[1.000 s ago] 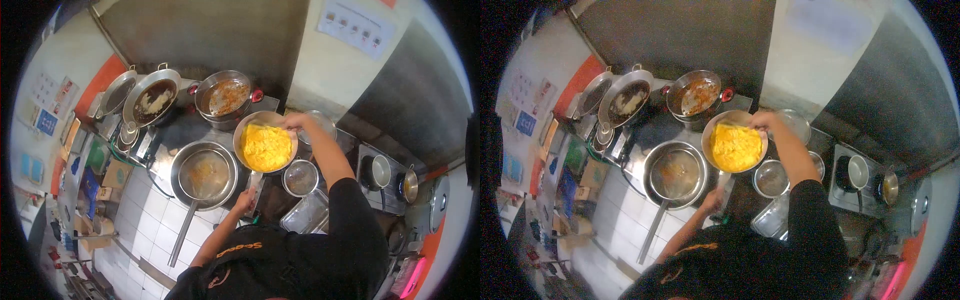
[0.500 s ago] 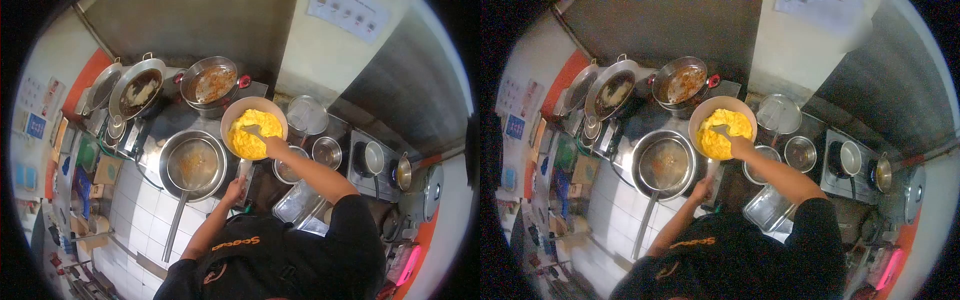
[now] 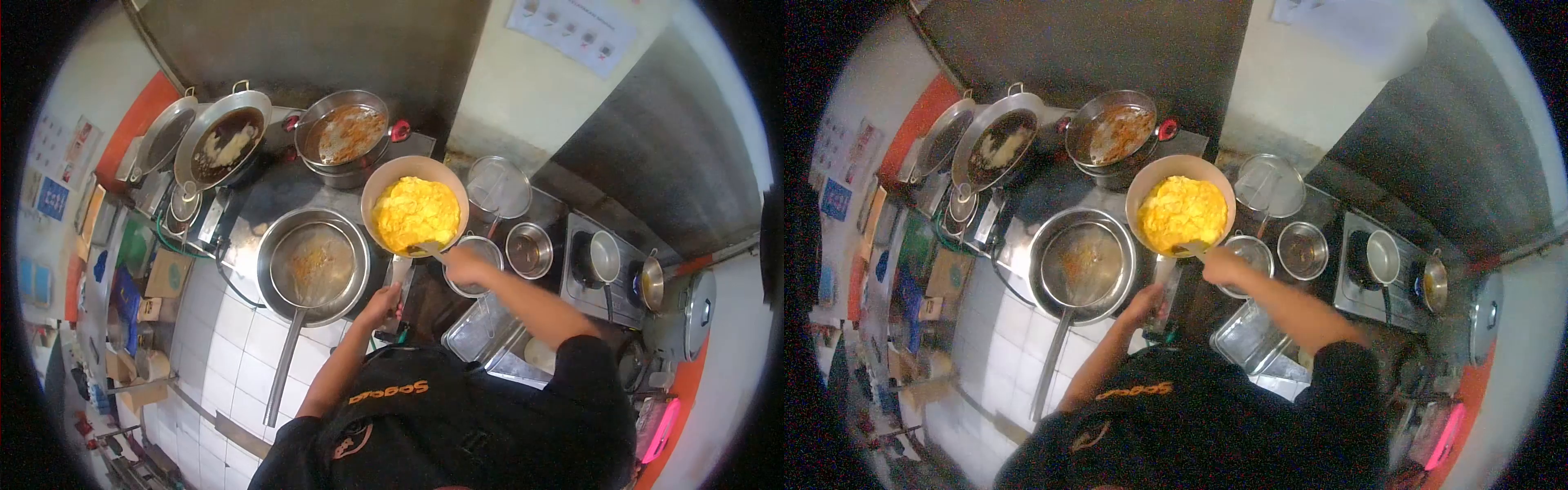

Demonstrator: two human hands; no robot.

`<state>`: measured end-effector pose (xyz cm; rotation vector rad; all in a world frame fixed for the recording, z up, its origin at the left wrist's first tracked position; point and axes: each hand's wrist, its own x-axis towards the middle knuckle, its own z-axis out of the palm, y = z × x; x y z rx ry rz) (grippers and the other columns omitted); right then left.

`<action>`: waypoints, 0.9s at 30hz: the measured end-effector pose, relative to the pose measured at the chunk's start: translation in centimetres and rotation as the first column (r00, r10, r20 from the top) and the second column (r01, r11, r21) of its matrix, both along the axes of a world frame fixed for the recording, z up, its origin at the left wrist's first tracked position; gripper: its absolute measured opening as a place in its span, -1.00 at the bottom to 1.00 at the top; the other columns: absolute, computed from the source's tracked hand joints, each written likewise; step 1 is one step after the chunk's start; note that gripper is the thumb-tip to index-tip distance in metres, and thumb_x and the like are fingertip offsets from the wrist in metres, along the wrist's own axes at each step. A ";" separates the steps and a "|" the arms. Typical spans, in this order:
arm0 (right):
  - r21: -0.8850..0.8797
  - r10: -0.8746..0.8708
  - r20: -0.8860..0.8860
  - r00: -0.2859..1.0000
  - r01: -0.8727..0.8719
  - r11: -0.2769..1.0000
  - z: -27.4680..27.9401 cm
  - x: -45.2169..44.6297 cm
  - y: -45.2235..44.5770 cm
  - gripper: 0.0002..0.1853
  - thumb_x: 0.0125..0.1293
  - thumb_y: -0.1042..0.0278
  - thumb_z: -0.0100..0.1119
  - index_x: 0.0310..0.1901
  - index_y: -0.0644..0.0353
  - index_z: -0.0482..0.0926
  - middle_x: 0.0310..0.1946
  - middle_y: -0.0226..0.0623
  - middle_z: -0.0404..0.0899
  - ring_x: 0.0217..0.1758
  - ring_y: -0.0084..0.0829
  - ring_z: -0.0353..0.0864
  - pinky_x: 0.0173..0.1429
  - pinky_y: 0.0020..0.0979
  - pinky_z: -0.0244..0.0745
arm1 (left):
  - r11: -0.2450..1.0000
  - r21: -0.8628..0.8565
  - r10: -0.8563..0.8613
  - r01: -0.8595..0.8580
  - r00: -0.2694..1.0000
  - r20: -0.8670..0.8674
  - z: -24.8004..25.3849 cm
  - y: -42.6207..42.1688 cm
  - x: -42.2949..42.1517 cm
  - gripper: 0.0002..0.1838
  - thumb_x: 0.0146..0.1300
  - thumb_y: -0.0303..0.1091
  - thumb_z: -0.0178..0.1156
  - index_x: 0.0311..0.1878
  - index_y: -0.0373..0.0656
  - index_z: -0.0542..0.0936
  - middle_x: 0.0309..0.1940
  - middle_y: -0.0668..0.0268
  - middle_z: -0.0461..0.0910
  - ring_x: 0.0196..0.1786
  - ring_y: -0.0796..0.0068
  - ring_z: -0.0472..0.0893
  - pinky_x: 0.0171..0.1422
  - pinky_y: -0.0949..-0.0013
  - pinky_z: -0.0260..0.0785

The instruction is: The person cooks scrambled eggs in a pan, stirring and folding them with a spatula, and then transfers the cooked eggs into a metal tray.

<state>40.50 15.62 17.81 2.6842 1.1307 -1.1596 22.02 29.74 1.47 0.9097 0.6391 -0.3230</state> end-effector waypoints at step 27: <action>0.018 0.151 0.054 0.987 -0.152 0.988 4.2 6.0 3.4 -0.68 0.09 0.37 -0.01 -0.16 0.25 0.64 -0.57 -0.01 0.58 -0.50 -0.14 0.62 -0.39 -0.25 0.53 | 0.998 -0.068 -0.016 0.017 1.000 0.014 -0.2 0.6 -0.3 -0.62 0.36 0.07 -0.04 -0.28 -0.08 0.39 -0.60 0.36 0.38 -0.63 0.50 0.37 -0.55 0.43 0.24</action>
